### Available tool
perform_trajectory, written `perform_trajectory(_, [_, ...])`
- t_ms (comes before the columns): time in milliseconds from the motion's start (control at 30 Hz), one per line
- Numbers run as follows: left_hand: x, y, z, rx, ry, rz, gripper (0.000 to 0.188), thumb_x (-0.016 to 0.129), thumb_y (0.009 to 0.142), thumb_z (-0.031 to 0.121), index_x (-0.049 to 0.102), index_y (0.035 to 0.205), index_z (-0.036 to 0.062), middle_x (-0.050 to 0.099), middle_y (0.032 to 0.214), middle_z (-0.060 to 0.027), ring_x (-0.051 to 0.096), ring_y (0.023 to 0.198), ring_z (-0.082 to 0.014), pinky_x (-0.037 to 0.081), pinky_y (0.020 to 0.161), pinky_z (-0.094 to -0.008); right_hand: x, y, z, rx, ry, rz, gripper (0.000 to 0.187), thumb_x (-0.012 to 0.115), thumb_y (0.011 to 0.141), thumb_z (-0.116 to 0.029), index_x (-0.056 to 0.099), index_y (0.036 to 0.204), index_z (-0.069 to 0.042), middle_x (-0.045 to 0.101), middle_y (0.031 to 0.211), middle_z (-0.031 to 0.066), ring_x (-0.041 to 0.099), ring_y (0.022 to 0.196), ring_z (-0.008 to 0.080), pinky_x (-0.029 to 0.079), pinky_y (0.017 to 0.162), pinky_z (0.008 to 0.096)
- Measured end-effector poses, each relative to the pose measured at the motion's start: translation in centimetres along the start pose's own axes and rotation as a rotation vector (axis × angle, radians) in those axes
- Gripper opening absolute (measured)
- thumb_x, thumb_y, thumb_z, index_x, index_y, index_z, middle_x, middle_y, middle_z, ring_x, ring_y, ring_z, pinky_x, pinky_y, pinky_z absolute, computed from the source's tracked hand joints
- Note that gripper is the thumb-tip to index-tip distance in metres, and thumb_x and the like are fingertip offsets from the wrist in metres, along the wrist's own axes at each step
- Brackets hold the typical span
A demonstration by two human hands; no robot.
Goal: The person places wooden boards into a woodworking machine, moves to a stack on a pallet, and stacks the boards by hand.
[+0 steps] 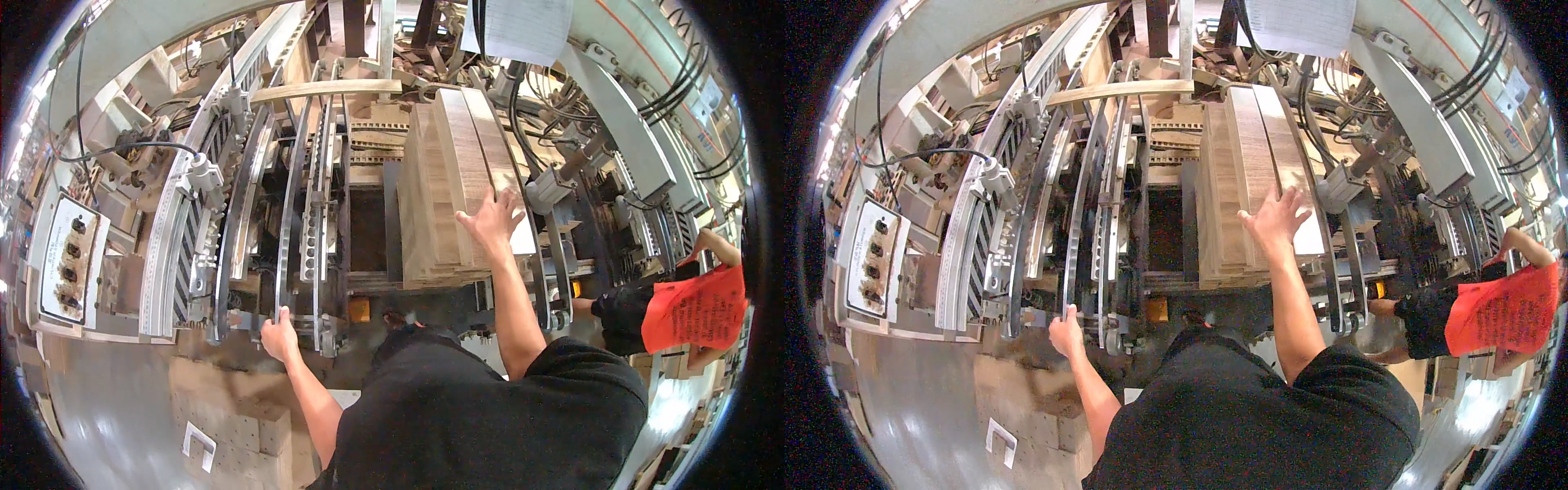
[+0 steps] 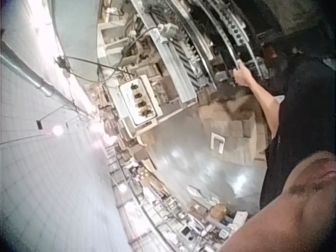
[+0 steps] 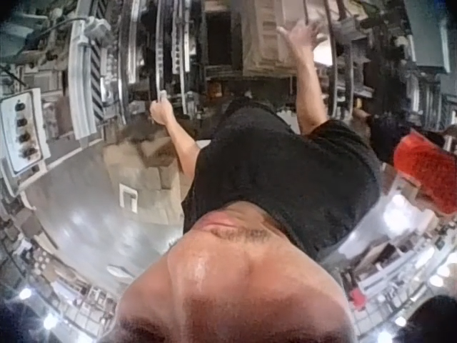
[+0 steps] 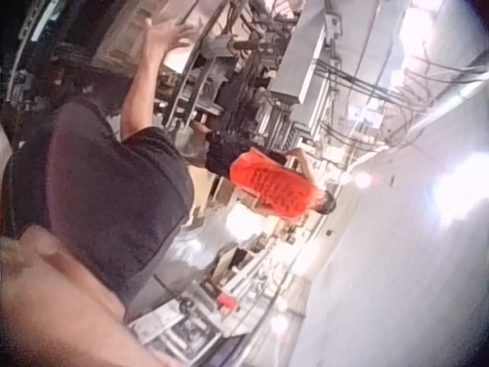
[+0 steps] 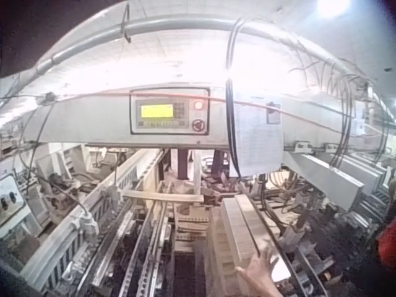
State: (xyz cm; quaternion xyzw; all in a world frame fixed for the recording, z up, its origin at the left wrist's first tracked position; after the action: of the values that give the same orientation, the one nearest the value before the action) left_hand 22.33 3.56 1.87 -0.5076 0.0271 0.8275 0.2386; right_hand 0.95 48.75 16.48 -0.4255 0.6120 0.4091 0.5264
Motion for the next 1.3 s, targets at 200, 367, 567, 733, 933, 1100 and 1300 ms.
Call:
perform_trajectory(200, [-0.5, -0.4, 0.1, 0.002, -0.033, 0.012, 0.055, 0.072, 0.079, 0.052, 0.069, 0.087, -0.0022, 0.07, 0.09, -0.0211, 0.066, 0.086, -0.0414, 0.05, 0.077, -0.0485, 2.1, 3.0, -0.3, -0.039, -0.016, -0.054, 0.099, 0.076, 0.073, -0.056, 0.035, 0.15, -0.01, 0.025, 0.156, 0.0279, 0.015, 0.147, 0.0446, 0.018, 0.113, 0.0667])
perform_trajectory(367, [0.4, 0.7, -0.9, 0.029, -0.046, 0.032, 0.054, 0.073, 0.079, 0.052, 0.069, 0.087, -0.0014, 0.069, 0.089, -0.0217, 0.065, 0.086, -0.0405, 0.049, 0.078, -0.0487, 2.8, 4.6, 1.4, -0.022, 0.028, 0.035, 0.095, 0.076, 0.073, -0.052, 0.034, 0.149, -0.013, 0.035, 0.151, 0.0239, 0.027, 0.142, 0.0452, 0.023, 0.112, 0.0636])
perform_trajectory(567, [-0.4, -0.5, -2.2, 0.0, -0.105, 0.055, 0.048, 0.076, 0.078, 0.048, 0.07, 0.085, 0.0013, 0.069, 0.081, -0.0182, 0.065, 0.079, -0.0382, 0.049, 0.073, -0.047, 4.5, 4.8, 1.1, -0.133, -0.074, 0.044, 0.091, 0.075, 0.075, -0.051, 0.037, 0.148, -0.013, 0.035, 0.15, 0.0229, 0.028, 0.141, 0.0442, 0.025, 0.11, 0.065])
perform_trajectory(733, [0.3, -1.3, -1.4, -0.028, -0.231, 0.01, 0.052, 0.075, 0.079, 0.052, 0.07, 0.1, 0.0041, 0.071, 0.089, -0.0167, 0.067, 0.083, -0.0315, 0.05, 0.076, -0.0417, 4.1, 6.2, 1.4, -0.244, -0.178, 0.124, 0.091, 0.074, 0.075, -0.054, 0.038, 0.148, -0.013, 0.031, 0.153, 0.022, 0.023, 0.144, 0.0429, 0.022, 0.113, 0.0613])
perform_trajectory(933, [3.0, -5.3, -7.3, -0.389, -1.059, -0.17, 0.066, 0.065, 0.09, 0.055, 0.06, 0.126, 0.0, 0.066, 0.113, -0.0092, 0.065, 0.098, -0.0214, 0.05, 0.081, -0.0357, -0.4, 2.7, -8.0, -0.692, 0.512, 0.138, 0.059, 0.073, 0.085, -0.036, 0.056, 0.129, -0.001, 0.055, 0.132, 0.0221, 0.051, 0.124, 0.0342, 0.041, 0.102, 0.0446])
perform_trajectory(1100, [8.5, -16.6, -20.3, -0.475, -0.794, -0.003, 0.056, 0.058, 0.092, 0.053, 0.063, 0.084, -0.0021, 0.063, 0.075, -0.011, 0.062, 0.075, -0.0223, 0.047, 0.069, -0.0376, -1.1, -6.0, -16.1, -1.07, 0.723, -0.136, 0.029, 0.067, 0.092, -0.026, 0.067, 0.094, 0.003, 0.065, 0.084, 0.0147, 0.059, 0.076, 0.026, 0.047, 0.073, 0.0368])
perform_trajectory(1300, [18.6, -39.2, -35.0, -0.779, -0.525, -0.394, 0.084, 0.047, 0.088, 0.071, 0.072, 0.093, -0.0084, 0.069, 0.096, -0.0295, 0.065, 0.096, -0.0452, 0.05, 0.087, -0.0474, -1.8, -21.4, -22.0, -1.437, 0.756, -0.369, 0.03, 0.063, 0.094, -0.024, 0.068, 0.082, 0.002, 0.055, 0.059, 0.0071, 0.043, 0.053, 0.0119, 0.033, 0.049, 0.0327])
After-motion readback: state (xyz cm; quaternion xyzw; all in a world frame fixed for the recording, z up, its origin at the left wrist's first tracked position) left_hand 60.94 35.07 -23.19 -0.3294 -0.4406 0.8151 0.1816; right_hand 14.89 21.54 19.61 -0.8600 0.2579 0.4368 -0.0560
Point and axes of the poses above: each hand's wrist, its own y-axis towards the middle knuckle, its own x-axis out of the palm, z = x × y, the point moved 4 cm from there along y, towards the middle knuckle
